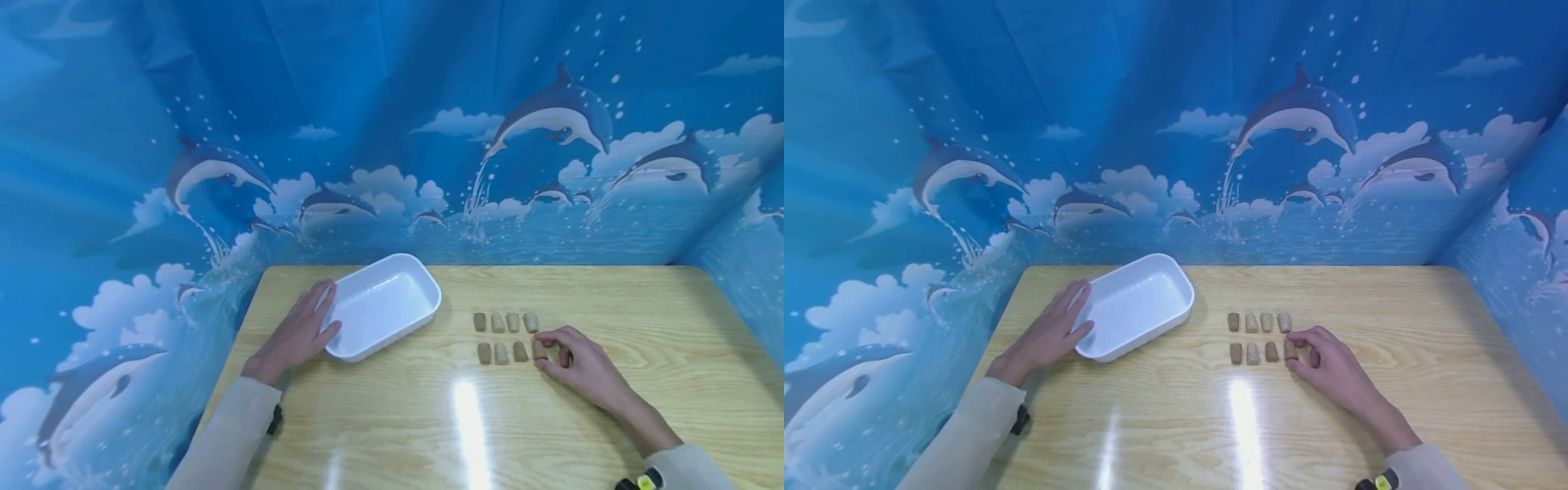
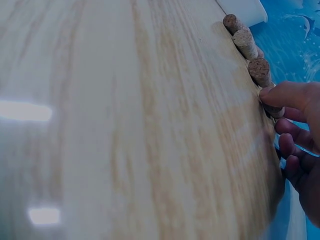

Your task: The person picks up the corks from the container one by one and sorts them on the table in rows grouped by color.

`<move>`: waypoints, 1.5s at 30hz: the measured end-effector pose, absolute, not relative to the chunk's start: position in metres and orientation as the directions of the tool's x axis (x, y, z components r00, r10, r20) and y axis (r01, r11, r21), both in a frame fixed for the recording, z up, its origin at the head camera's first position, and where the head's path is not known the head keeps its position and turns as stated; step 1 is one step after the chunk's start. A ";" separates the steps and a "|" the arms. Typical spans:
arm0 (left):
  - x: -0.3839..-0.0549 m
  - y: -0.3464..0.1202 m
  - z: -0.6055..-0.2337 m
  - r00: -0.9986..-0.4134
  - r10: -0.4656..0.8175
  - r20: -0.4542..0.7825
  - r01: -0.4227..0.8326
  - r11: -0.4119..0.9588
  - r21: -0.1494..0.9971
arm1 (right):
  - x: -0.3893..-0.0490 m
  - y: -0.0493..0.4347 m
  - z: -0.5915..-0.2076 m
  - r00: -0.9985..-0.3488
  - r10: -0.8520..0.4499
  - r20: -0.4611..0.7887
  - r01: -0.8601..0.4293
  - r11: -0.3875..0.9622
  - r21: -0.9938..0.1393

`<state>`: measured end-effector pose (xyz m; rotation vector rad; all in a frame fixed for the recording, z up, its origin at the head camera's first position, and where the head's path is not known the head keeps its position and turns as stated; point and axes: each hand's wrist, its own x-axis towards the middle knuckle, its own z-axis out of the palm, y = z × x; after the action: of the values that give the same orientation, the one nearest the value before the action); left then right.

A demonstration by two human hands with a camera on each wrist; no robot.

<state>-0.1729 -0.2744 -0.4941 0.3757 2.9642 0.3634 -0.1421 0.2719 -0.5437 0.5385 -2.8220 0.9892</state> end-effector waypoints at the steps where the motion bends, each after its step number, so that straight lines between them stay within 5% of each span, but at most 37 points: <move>1: -0.173 -0.274 -0.494 -0.960 0.259 -0.102 0.227 0.940 0.253 | -0.142 0.272 -0.543 -0.933 -0.293 0.208 -0.359 0.727 -0.585; 31: -0.181 -0.269 -0.493 -0.950 0.293 -0.107 0.257 0.930 0.262 | -0.135 0.295 -0.532 -0.958 -0.189 0.214 -0.283 0.722 -0.632; 45: -0.182 -0.279 -0.493 -0.956 0.280 -0.088 0.243 0.924 0.297 | -0.162 0.303 -0.515 -0.958 -0.198 0.206 -0.285 0.718 -0.635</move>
<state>-0.1821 -0.2790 -0.4932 0.4034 2.9538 0.4307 -0.1618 0.3029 -0.5152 0.3950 -2.7969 1.0644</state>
